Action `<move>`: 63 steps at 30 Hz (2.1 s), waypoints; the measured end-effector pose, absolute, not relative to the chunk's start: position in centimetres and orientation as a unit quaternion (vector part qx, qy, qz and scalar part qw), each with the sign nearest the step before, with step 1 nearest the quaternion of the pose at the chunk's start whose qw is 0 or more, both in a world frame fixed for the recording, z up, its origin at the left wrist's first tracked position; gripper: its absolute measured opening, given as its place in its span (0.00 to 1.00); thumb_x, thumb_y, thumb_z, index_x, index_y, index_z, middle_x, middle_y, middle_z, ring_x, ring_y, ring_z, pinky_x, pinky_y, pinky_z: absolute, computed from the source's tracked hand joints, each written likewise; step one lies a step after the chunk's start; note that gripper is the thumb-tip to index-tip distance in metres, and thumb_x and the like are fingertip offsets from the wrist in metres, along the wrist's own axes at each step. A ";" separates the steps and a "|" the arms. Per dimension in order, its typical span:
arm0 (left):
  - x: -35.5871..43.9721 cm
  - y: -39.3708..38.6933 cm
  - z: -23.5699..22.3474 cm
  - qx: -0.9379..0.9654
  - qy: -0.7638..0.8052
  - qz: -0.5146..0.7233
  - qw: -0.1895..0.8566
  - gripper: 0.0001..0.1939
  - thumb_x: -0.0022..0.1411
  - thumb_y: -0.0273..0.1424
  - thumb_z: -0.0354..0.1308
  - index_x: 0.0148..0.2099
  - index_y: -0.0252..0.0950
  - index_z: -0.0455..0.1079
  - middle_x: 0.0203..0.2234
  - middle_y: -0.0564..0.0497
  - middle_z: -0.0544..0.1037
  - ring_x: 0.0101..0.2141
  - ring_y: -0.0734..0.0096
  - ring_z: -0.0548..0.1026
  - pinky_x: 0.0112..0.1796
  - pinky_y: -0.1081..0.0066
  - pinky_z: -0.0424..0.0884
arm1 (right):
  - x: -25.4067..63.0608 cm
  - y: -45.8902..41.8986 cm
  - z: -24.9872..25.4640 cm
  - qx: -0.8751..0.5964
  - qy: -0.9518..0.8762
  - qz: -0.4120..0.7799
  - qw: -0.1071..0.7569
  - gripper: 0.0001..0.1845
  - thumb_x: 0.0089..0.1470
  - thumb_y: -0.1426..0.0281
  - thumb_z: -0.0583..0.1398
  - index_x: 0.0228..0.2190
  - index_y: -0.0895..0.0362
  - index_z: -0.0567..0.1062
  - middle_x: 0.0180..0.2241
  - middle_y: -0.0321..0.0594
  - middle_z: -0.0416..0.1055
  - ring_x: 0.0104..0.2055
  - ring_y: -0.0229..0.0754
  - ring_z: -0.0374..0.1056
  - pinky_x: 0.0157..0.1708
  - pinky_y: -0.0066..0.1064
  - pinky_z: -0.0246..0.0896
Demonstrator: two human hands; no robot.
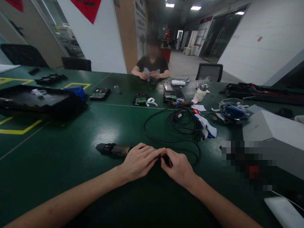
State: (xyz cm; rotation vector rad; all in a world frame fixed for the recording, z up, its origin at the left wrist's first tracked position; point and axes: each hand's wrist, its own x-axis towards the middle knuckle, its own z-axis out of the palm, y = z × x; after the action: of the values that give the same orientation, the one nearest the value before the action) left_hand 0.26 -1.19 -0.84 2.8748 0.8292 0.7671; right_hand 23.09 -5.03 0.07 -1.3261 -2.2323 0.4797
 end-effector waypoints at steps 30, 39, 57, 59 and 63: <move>0.2 -1.3 -0.6 0.935 0.260 0.239 0.034 0.28 0.73 0.31 0.51 0.72 0.41 0.54 0.51 0.48 0.79 0.49 0.67 0.78 0.50 0.63 0.69 | 23.1 -5.1 0.0 -0.488 -0.820 0.170 0.247 0.06 0.63 0.73 0.60 0.41 0.53 0.70 0.33 0.35 0.74 0.28 0.39 0.72 0.28 0.30 0.63; 0.3 -1.3 -0.6 0.934 0.266 0.233 0.039 0.27 0.74 0.32 0.50 0.72 0.41 0.55 0.52 0.48 0.79 0.50 0.66 0.78 0.50 0.62 0.69 | 23.2 -5.0 0.0 -0.485 -0.821 0.170 0.247 0.06 0.63 0.73 0.60 0.42 0.53 0.70 0.33 0.35 0.74 0.28 0.40 0.72 0.28 0.30 0.63; 0.2 -1.2 -0.8 0.933 0.268 0.237 0.043 0.29 0.73 0.32 0.50 0.73 0.41 0.52 0.52 0.48 0.79 0.50 0.66 0.78 0.50 0.63 0.69 | 23.2 -5.1 -0.1 -0.487 -0.819 0.183 0.244 0.07 0.63 0.73 0.60 0.44 0.53 0.70 0.34 0.35 0.74 0.28 0.39 0.71 0.30 0.30 0.63; 0.2 -1.2 -0.9 0.934 0.263 0.239 0.040 0.28 0.74 0.31 0.49 0.73 0.41 0.52 0.53 0.49 0.79 0.50 0.68 0.78 0.49 0.64 0.69 | 23.2 -5.0 -0.1 -0.488 -0.819 0.179 0.242 0.07 0.63 0.73 0.60 0.43 0.54 0.70 0.33 0.35 0.74 0.28 0.39 0.71 0.30 0.30 0.63; 0.4 -1.2 -1.0 0.922 0.296 0.248 0.024 0.25 0.75 0.34 0.50 0.70 0.41 0.57 0.49 0.50 0.80 0.46 0.67 0.79 0.48 0.63 0.69 | 23.2 -5.0 -0.1 -0.487 -0.821 0.177 0.241 0.06 0.63 0.73 0.60 0.42 0.54 0.70 0.32 0.34 0.74 0.27 0.38 0.70 0.29 0.30 0.62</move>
State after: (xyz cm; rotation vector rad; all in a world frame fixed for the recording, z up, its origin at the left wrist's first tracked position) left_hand 0.39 -1.21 -1.01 2.8529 0.9164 0.7685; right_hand 23.16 -4.99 -0.06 -1.3329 -2.2452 0.4844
